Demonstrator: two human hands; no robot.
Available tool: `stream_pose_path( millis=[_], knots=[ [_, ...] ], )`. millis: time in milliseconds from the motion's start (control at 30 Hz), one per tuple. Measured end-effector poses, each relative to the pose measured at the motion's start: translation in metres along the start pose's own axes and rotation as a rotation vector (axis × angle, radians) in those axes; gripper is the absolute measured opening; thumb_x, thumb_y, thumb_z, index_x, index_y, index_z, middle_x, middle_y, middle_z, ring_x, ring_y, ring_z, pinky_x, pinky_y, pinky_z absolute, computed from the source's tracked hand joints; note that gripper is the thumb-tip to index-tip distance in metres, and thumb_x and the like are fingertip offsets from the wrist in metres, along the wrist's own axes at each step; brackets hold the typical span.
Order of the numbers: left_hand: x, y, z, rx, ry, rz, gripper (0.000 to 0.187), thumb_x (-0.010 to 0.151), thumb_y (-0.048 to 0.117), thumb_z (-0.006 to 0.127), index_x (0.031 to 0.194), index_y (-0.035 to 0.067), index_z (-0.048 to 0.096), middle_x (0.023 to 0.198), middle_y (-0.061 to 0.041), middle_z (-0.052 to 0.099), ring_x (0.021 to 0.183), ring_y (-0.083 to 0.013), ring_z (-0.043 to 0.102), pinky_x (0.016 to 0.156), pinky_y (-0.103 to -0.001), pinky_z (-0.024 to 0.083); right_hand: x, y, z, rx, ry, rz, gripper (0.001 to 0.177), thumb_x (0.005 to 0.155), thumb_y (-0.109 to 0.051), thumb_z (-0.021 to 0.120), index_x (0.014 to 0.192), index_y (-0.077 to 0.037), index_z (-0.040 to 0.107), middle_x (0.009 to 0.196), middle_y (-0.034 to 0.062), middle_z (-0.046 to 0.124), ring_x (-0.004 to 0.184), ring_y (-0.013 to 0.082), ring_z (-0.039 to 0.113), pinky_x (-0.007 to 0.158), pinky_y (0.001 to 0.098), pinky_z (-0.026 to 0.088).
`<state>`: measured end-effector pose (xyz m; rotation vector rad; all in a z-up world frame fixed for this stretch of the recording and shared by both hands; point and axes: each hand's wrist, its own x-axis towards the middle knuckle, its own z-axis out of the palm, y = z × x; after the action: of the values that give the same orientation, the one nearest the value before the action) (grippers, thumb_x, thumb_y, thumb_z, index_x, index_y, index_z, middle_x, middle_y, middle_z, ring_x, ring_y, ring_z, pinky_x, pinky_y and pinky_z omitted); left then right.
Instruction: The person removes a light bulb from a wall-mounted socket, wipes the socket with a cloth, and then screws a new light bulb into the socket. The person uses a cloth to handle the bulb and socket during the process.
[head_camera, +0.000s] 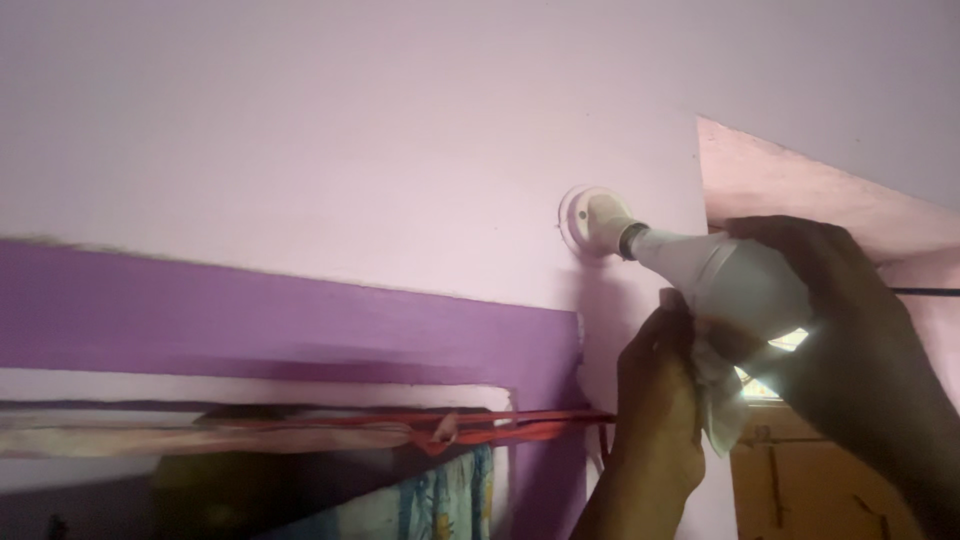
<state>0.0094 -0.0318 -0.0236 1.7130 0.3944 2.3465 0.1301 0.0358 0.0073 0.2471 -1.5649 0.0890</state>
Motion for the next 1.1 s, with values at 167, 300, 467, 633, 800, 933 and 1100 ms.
stream_pose_path(
  millis=[167, 300, 467, 633, 800, 933, 1100],
  knots=[
    [-0.007, 0.004, 0.006, 0.195, 0.172, -0.103, 0.033, 0.11, 0.037, 0.048, 0.099, 0.012, 0.067, 0.074, 0.006, 0.057, 0.064, -0.0043, 0.052, 0.057, -0.021, 0.042, 0.003, 0.003, 0.003, -0.038, 0.034, -0.057, 0.077, 0.071, -0.018, 0.086, 0.14, -0.002, 0.056, 0.127, 0.0181, 0.063, 0.106, 0.0294, 0.069, 0.084, 0.0398, 0.058],
    [-0.008, 0.006, 0.013, 0.127, 0.135, -0.081, 0.029, 0.112, 0.034, 0.051, 0.1, 0.012, 0.066, 0.074, 0.007, 0.054, 0.062, -0.0041, 0.048, 0.054, -0.022, 0.039, 0.013, 0.004, -0.003, -0.073, -0.022, 0.003, 0.079, 0.07, -0.018, 0.088, 0.141, -0.004, 0.057, 0.119, 0.0161, 0.069, 0.098, 0.0281, 0.072, 0.079, 0.04, 0.059],
    [-0.004, 0.003, 0.012, 0.01, 0.005, -0.053, 0.03, 0.115, 0.033, 0.051, 0.097, 0.011, 0.06, 0.068, 0.003, 0.052, 0.054, -0.0074, 0.051, 0.048, -0.024, 0.042, 0.021, 0.001, -0.007, 0.147, -0.089, 0.087, 0.077, 0.075, -0.016, 0.084, 0.146, -0.005, 0.055, 0.123, 0.015, 0.071, 0.11, 0.0255, 0.073, 0.089, 0.0379, 0.061],
    [-0.005, -0.001, 0.014, -0.017, 0.057, -0.081, 0.029, 0.113, 0.033, 0.051, 0.104, 0.009, 0.065, 0.071, 0.002, 0.056, 0.055, -0.0072, 0.054, 0.05, -0.023, 0.045, 0.025, -0.006, -0.01, 0.174, -0.15, 0.267, 0.077, 0.078, -0.016, 0.084, 0.149, -0.01, 0.054, 0.123, 0.0132, 0.07, 0.11, 0.0248, 0.076, 0.092, 0.0383, 0.062],
    [-0.011, 0.001, 0.012, -0.027, 0.108, -0.092, 0.024, 0.111, 0.027, 0.056, 0.113, 0.007, 0.069, 0.078, 0.004, 0.061, 0.067, -0.0055, 0.056, 0.058, -0.021, 0.045, 0.018, -0.009, -0.003, 0.054, -0.095, 0.194, 0.081, 0.073, -0.02, 0.087, 0.147, -0.01, 0.056, 0.123, 0.0139, 0.072, 0.108, 0.026, 0.074, 0.09, 0.0385, 0.06],
    [-0.018, 0.006, 0.01, 0.156, 0.227, -0.099, 0.026, 0.106, 0.029, 0.052, 0.105, 0.009, 0.069, 0.075, 0.005, 0.062, 0.067, -0.0051, 0.057, 0.058, -0.02, 0.044, 0.003, -0.005, 0.009, -0.112, 0.038, -0.072, 0.077, 0.072, -0.023, 0.089, 0.14, -0.004, 0.058, 0.121, 0.0183, 0.067, 0.102, 0.0303, 0.071, 0.083, 0.0406, 0.057],
    [-0.018, 0.01, 0.018, 0.095, 0.167, -0.028, 0.034, 0.111, 0.035, 0.049, 0.097, 0.011, 0.069, 0.069, 0.006, 0.056, 0.055, -0.0027, 0.045, 0.05, -0.019, 0.035, -0.002, 0.001, 0.011, -0.044, 0.052, -0.07, 0.079, 0.074, -0.025, 0.087, 0.144, -0.005, 0.055, 0.13, 0.018, 0.062, 0.108, 0.0304, 0.069, 0.086, 0.0409, 0.058]
  ],
)
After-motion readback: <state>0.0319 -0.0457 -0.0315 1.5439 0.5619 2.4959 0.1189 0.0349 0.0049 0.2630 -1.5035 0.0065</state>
